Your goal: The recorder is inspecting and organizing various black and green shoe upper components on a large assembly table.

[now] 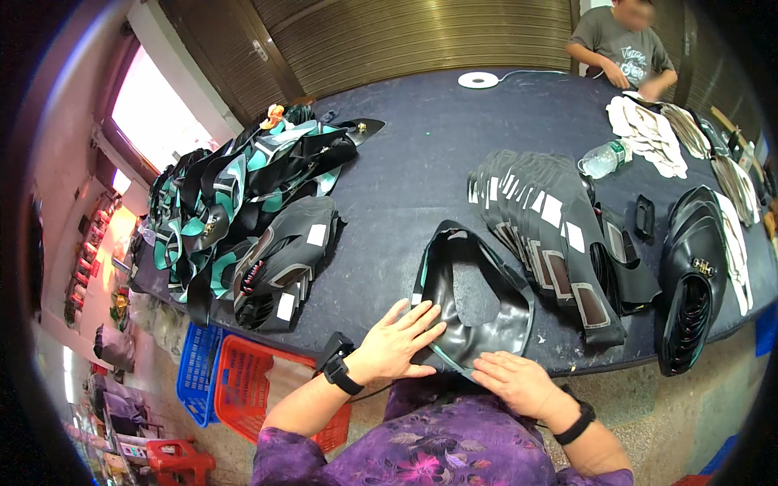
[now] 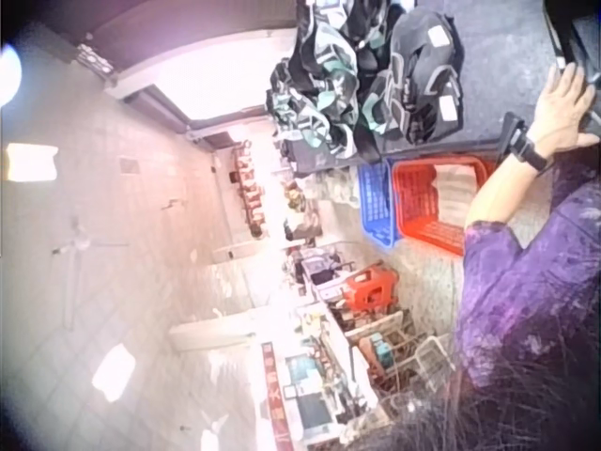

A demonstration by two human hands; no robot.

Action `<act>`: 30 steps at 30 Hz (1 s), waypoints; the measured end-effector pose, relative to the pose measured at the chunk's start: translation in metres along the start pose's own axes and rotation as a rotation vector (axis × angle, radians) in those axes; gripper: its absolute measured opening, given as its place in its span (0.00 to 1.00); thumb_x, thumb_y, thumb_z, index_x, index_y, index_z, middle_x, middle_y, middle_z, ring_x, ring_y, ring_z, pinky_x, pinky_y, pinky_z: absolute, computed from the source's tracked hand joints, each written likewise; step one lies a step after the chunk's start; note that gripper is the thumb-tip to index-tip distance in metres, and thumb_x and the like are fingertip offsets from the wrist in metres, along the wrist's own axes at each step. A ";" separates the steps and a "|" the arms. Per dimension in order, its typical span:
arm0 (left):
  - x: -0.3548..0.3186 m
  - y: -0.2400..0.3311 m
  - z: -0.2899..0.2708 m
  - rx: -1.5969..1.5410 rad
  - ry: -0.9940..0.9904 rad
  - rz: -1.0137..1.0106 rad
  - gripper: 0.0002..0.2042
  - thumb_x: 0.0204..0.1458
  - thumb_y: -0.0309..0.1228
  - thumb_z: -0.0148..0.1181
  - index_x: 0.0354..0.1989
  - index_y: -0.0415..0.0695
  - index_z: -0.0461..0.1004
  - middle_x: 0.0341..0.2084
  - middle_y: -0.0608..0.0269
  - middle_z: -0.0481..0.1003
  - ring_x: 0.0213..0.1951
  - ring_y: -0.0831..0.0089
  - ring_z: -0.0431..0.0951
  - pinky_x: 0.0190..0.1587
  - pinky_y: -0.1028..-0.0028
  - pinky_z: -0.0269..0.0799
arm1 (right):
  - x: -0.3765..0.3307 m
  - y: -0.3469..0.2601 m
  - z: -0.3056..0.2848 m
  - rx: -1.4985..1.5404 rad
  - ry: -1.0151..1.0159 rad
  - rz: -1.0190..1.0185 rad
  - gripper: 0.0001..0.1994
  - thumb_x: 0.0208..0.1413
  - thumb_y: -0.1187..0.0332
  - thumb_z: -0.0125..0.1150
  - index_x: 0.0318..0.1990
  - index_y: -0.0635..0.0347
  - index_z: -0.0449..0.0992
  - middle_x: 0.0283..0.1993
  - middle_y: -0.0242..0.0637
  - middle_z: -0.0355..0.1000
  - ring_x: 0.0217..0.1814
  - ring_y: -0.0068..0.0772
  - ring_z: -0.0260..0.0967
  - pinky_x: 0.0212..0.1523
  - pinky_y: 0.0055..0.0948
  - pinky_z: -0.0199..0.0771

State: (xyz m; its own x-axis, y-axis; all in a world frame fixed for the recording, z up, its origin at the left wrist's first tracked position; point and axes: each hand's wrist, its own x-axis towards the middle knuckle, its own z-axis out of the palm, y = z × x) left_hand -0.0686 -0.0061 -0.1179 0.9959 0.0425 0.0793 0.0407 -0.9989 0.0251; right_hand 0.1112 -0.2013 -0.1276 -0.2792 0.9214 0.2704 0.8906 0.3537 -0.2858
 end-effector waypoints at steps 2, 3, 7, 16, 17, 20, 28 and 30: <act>0.003 -0.002 -0.001 0.046 0.027 0.004 0.31 0.42 0.52 0.51 0.53 0.47 0.61 0.55 0.57 0.58 0.59 0.66 0.54 0.59 0.60 0.42 | -0.008 0.006 -0.010 0.048 -0.046 0.044 0.18 0.40 0.71 0.52 0.44 0.58 0.69 0.50 0.39 0.65 0.53 0.38 0.62 0.54 0.34 0.60; 0.004 -0.003 -0.001 0.077 0.042 -0.001 0.30 0.41 0.52 0.52 0.52 0.47 0.62 0.54 0.58 0.59 0.58 0.66 0.56 0.59 0.61 0.44 | -0.009 0.005 -0.012 0.039 -0.056 0.029 0.18 0.40 0.71 0.52 0.44 0.58 0.69 0.50 0.39 0.65 0.53 0.38 0.62 0.54 0.34 0.60; 0.013 -0.009 0.002 0.152 -0.003 0.033 0.25 0.39 0.38 0.54 0.50 0.49 0.64 0.51 0.61 0.62 0.54 0.68 0.60 0.57 0.64 0.47 | 0.005 -0.010 -0.005 0.038 -0.090 0.173 0.34 0.34 0.67 0.62 0.54 0.64 0.58 0.58 0.51 0.53 0.60 0.48 0.50 0.60 0.39 0.49; 0.029 -0.019 0.016 0.242 0.118 -0.140 0.23 0.43 0.27 0.46 0.52 0.46 0.61 0.55 0.58 0.58 0.56 0.70 0.58 0.55 0.65 0.49 | 0.052 -0.007 0.024 -0.098 -0.136 0.133 0.41 0.33 0.62 0.65 0.56 0.68 0.53 0.61 0.52 0.48 0.65 0.45 0.43 0.62 0.36 0.44; 0.030 -0.020 0.017 0.269 0.132 -0.199 0.23 0.43 0.28 0.46 0.52 0.45 0.61 0.56 0.58 0.57 0.56 0.70 0.58 0.56 0.66 0.47 | 0.050 -0.007 0.024 -0.107 -0.140 0.134 0.41 0.33 0.62 0.65 0.56 0.68 0.53 0.61 0.52 0.48 0.65 0.45 0.43 0.62 0.36 0.44; 0.037 -0.021 0.015 0.395 0.083 -0.202 0.22 0.43 0.28 0.45 0.52 0.45 0.61 0.54 0.59 0.59 0.55 0.71 0.57 0.57 0.65 0.46 | 0.044 -0.010 0.023 0.021 -0.139 -0.036 0.36 0.36 0.66 0.62 0.56 0.65 0.55 0.61 0.48 0.50 0.64 0.43 0.45 0.62 0.35 0.45; 0.009 -0.010 -0.024 0.245 -0.108 0.195 0.07 0.39 0.29 0.48 0.26 0.41 0.69 0.21 0.63 0.66 0.34 0.67 0.68 0.54 0.63 0.54 | 0.018 0.010 -0.025 0.207 -0.019 0.128 0.23 0.38 0.68 0.62 0.46 0.62 0.66 0.49 0.42 0.64 0.53 0.41 0.61 0.53 0.32 0.61; -0.005 0.001 -0.028 0.165 -0.176 0.223 0.08 0.35 0.33 0.53 0.24 0.43 0.68 0.21 0.63 0.65 0.33 0.68 0.68 0.53 0.63 0.57 | 0.021 0.013 -0.027 0.133 0.054 0.185 0.23 0.39 0.66 0.62 0.46 0.63 0.66 0.50 0.44 0.64 0.53 0.43 0.60 0.53 0.34 0.60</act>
State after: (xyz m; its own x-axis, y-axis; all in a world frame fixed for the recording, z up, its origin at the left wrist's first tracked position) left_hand -0.0755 -0.0071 -0.0901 0.9797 -0.1678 -0.1093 -0.1820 -0.9738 -0.1361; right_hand 0.1267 -0.1815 -0.1011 -0.0924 0.9639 0.2496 0.8688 0.2005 -0.4528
